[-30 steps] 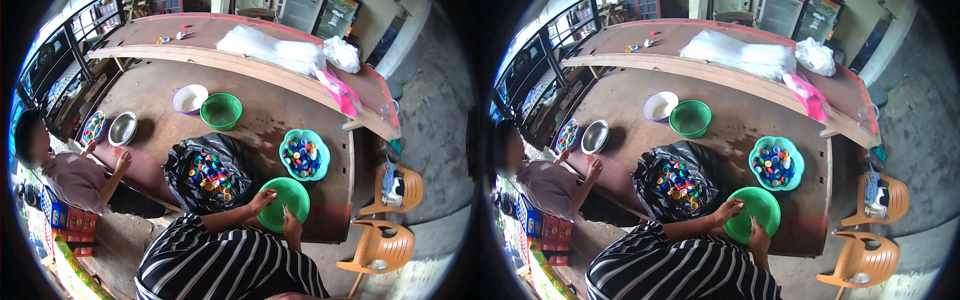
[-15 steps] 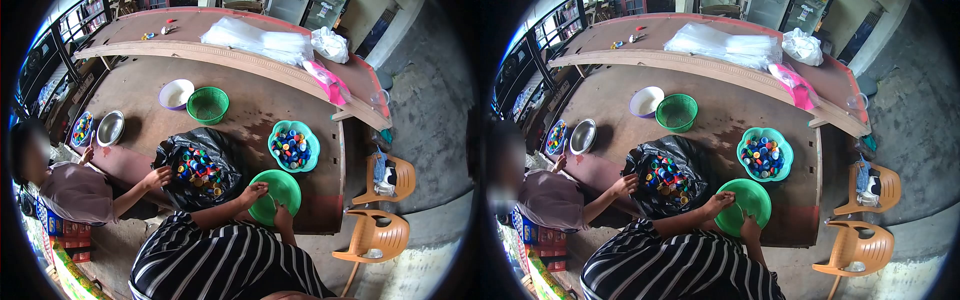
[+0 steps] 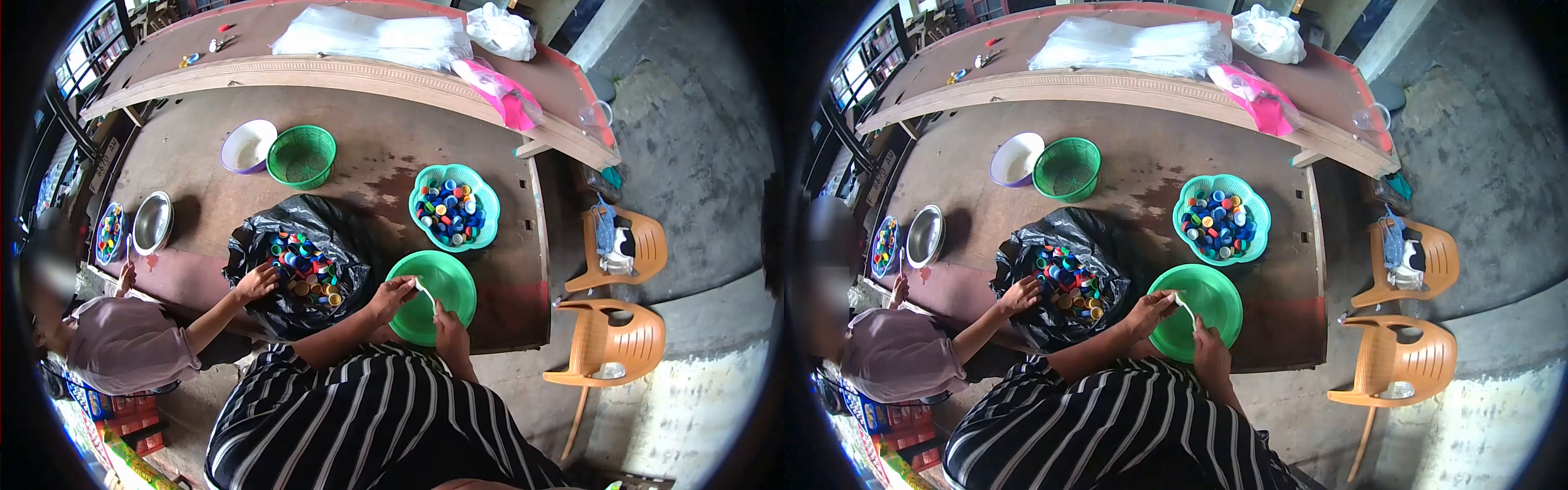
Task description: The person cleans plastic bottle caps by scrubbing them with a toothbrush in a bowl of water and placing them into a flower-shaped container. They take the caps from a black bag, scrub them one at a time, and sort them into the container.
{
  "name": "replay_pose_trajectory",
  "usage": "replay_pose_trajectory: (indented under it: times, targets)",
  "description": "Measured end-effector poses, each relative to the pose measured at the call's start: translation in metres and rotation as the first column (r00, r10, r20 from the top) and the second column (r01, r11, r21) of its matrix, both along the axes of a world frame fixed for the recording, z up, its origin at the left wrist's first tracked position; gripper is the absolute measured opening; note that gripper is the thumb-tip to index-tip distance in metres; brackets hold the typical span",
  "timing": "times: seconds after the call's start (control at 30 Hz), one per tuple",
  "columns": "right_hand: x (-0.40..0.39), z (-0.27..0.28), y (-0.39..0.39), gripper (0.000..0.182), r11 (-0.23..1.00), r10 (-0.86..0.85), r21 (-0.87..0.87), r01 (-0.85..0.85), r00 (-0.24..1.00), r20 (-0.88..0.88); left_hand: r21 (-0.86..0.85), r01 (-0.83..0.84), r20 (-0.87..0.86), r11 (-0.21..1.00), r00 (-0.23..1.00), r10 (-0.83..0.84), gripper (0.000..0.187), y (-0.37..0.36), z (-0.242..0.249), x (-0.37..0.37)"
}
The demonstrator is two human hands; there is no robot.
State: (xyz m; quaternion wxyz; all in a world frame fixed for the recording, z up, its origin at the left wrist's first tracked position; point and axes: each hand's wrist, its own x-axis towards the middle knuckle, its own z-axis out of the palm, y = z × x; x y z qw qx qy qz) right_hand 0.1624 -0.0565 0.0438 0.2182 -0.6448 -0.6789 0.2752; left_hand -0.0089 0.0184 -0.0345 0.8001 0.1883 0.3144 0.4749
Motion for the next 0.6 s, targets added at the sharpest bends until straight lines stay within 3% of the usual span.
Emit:
replay_pose_trajectory:
  times: [0.03,0.07,0.17,0.23,0.27,0.3,0.33,0.4,0.43,0.5,0.57,0.6]
  targets:
    - [0.005,-0.008,0.005,0.042,0.999,-0.021,-0.037,0.027,0.989,0.145,-0.018,-0.002,-0.123,1.000,0.992,0.000,0.023,-0.002,0.001,0.000]
    - [0.010,-0.013,0.010,0.043,0.996,-0.034,-0.068,0.056,0.957,0.288,-0.018,0.002,-0.123,1.000,0.992,-0.004,0.023,-0.002,0.003,-0.001]
    - [0.015,-0.022,0.024,0.045,0.986,-0.053,-0.125,0.108,0.924,0.379,-0.054,0.012,-0.245,0.998,0.969,-0.025,0.020,0.000,0.015,-0.002]
    - [0.016,-0.026,0.024,0.045,0.987,-0.045,-0.121,0.107,0.902,0.429,0.025,-0.004,-0.292,1.000,0.956,0.011,0.024,-0.001,0.014,0.000]
    - [0.017,-0.026,0.025,0.046,0.979,0.051,-0.199,0.046,0.890,0.453,0.021,0.000,-0.292,1.000,0.956,0.006,0.024,-0.002,0.013,0.001]
    - [0.014,-0.021,0.026,0.047,0.961,0.147,-0.275,-0.014,0.871,0.469,0.147,0.044,-0.473,0.988,0.881,0.031,0.027,-0.001,0.013,0.001]
    - [0.012,-0.015,0.026,0.047,0.961,0.147,-0.276,-0.013,0.871,0.469,0.261,0.109,-0.629,0.959,0.773,0.083,0.031,0.000,0.012,0.000]
    - [0.008,0.002,0.021,0.046,0.994,0.010,-0.104,0.024,0.947,0.322,0.289,0.107,-0.636,0.951,0.764,0.108,0.033,0.002,0.009,-0.001]
    - [0.005,0.009,0.016,0.046,0.994,0.011,-0.109,0.026,0.947,0.322,0.318,0.107,-0.643,0.942,0.755,0.131,0.035,0.001,0.006,-0.001]
    - [0.002,0.015,0.004,0.044,1.000,0.027,0.002,-0.027,0.997,0.077,0.309,0.130,-0.649,0.942,0.753,0.109,0.035,0.001,0.001,-0.004]
    - [0.006,0.002,-0.003,0.043,0.999,-0.005,-0.046,0.009,0.995,0.097,0.309,0.156,-0.654,0.938,0.751,0.091,0.035,0.002,0.000,-0.004]
    - [0.007,0.001,-0.005,0.042,0.995,-0.030,-0.096,0.041,0.992,0.120,0.295,0.192,-0.716,0.936,0.693,0.084,0.034,-0.001,0.006,-0.003]
